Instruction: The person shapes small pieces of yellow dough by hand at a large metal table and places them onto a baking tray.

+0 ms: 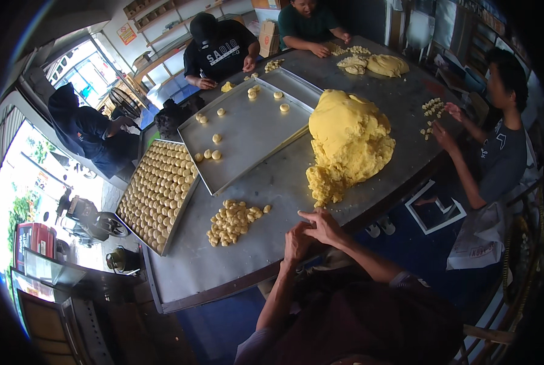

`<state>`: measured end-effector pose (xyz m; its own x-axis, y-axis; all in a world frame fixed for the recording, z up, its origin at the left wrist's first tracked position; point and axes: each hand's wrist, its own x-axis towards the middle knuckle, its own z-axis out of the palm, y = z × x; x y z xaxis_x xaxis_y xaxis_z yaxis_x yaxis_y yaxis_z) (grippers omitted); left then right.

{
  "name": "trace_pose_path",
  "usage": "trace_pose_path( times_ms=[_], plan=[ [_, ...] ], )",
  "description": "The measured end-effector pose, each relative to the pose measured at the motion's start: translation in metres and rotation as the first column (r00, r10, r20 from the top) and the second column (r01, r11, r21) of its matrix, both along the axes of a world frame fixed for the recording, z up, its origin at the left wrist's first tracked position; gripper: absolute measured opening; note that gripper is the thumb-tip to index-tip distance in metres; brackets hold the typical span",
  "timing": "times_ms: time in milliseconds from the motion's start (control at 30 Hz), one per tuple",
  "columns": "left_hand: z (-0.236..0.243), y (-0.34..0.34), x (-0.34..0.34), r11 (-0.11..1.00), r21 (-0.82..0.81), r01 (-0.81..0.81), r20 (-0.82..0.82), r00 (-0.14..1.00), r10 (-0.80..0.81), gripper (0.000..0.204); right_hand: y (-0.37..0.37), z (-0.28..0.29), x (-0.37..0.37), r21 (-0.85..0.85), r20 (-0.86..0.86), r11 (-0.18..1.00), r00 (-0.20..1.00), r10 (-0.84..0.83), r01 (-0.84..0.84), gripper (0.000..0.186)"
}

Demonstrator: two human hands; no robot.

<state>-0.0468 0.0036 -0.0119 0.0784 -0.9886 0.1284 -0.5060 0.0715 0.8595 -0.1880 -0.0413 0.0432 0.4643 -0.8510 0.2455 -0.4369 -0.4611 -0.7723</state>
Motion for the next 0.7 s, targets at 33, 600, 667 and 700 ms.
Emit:
trace_pose_path(
  times_ms=[33, 600, 667, 700],
  plan=[
    [0.004, 0.001, 0.003, 0.999, 0.012, 0.034, -0.029, 0.999, -0.034, 0.028, -0.003, 0.002, 0.002, -0.103, -0.078, 0.995, 0.997, -0.019, 0.011, 0.039],
    [-0.008, -0.005, 0.043, 0.994, -0.083, -0.065, -0.105, 0.993, 0.056, 0.02, -0.051, -0.017, -0.035, -0.351, -0.26, 0.923, 0.93, -0.259, 0.159, 0.029],
    [-0.012, -0.003, 0.044, 0.984, -0.172, 0.043, 0.096, 0.995, -0.027, 0.01, -0.039, -0.021, -0.043, -0.299, -0.25, 0.94, 0.937, -0.245, 0.166, 0.022],
    [-0.006, 0.0, 0.039, 0.995, -0.096, 0.009, 0.036, 0.999, -0.005, 0.01, -0.031, -0.028, -0.049, -0.295, -0.222, 0.942, 0.947, -0.23, 0.16, 0.022]
  ],
)
